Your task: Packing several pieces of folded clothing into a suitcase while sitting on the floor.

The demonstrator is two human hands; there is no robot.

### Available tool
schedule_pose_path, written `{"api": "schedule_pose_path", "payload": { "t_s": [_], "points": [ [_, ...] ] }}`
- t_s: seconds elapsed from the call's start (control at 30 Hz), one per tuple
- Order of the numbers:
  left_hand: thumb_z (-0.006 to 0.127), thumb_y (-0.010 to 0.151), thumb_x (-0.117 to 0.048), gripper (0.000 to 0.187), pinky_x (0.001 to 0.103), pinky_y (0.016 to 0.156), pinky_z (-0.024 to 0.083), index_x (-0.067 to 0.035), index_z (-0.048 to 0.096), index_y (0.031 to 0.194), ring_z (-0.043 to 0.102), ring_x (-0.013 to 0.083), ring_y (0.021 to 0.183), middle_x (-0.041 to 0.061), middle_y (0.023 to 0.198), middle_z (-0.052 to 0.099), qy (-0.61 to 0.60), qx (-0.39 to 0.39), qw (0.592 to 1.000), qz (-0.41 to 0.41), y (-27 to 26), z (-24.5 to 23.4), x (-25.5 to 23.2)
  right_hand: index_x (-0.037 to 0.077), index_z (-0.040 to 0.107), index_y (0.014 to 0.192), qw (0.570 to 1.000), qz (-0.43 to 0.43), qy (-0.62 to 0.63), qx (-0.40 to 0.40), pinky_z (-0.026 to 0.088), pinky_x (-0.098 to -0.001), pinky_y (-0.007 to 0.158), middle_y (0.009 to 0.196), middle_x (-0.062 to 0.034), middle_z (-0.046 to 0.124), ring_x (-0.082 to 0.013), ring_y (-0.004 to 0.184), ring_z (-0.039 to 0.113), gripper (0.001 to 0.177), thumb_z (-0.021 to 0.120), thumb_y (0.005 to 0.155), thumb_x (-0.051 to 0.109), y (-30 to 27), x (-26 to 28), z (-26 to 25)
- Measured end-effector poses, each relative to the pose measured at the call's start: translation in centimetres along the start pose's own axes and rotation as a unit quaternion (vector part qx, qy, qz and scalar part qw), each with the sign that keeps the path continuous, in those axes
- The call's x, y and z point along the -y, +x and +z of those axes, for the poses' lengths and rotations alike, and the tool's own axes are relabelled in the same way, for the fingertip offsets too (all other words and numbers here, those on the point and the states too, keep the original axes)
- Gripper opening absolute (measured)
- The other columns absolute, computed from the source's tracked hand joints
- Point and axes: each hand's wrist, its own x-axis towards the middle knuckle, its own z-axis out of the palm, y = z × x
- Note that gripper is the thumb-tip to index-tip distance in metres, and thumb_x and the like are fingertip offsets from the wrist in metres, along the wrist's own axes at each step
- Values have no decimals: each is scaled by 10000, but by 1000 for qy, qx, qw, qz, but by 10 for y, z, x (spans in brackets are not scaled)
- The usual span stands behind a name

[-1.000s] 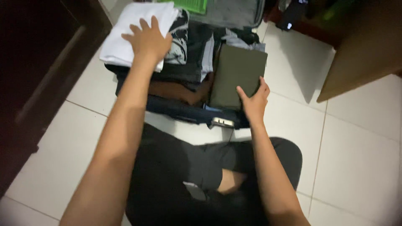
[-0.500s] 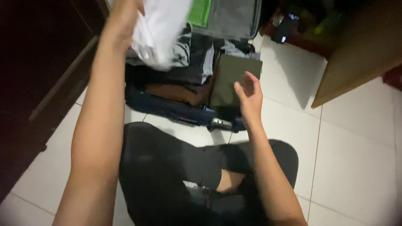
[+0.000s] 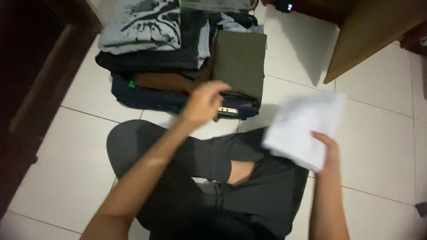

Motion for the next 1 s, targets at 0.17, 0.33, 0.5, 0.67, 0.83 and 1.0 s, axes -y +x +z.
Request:
{"api": "schedule_pose_path", "payload": {
  "t_s": [0.17,0.33,0.5,0.67,0.83,1.0],
  "points": [
    [826,891,-108,584,625,1278,183,-156,613,1432,208,457,1560,199,1651,366,479,-166,854,112,20,-105,-26,-10,449,1417,984,-47,134,-107,552,-523,1005,1348,-213,628,-375,1224,655,590,622,855,39,-2,6,-113],
    [921,760,-394,1069,677,1236,36,-202,354,1645,78,496,1560,231,1712,196,495,-122,859,51,50,-170,24,14,357,1497,909,35,-143,-389,457,-527,1005,1461,-286,381,-411,1296,483,668,671,907,40,56,-104,-297],
    [898,658,-618,1282,678,1257,20,-284,194,1675,72,499,1578,194,1726,165,467,-66,882,1,65,-180,43,-35,399,1534,771,-227,-395,-444,405,-468,1137,1493,-267,438,-390,1369,461,666,692,937,-56,75,-103,-170],
    [917,524,-650,1157,853,1053,-32,-373,431,1537,38,553,1509,191,1703,136,572,3,820,26,65,-153,29,67,480,1500,907,-326,-265,-31,487,-388,1132,1473,-145,561,-281,1334,561,565,674,970,67,91,-36,65],
    [848,703,-386,778,781,1155,105,-207,631,1428,199,475,1541,183,1676,276,560,-73,821,84,46,-116,9,-13,430,1481,965,-147,-211,46,487,-387,1074,1424,-200,554,-280,1291,580,691,742,936,275,135,-12,217],
    [609,968,-130,389,391,1216,414,-76,647,1352,526,306,1389,121,1454,541,310,-119,941,59,26,-4,68,-71,617,1297,903,-106,-417,-2,564,-388,944,1180,-215,721,-289,1053,727,724,865,804,397,166,-6,253]
  ]
}}
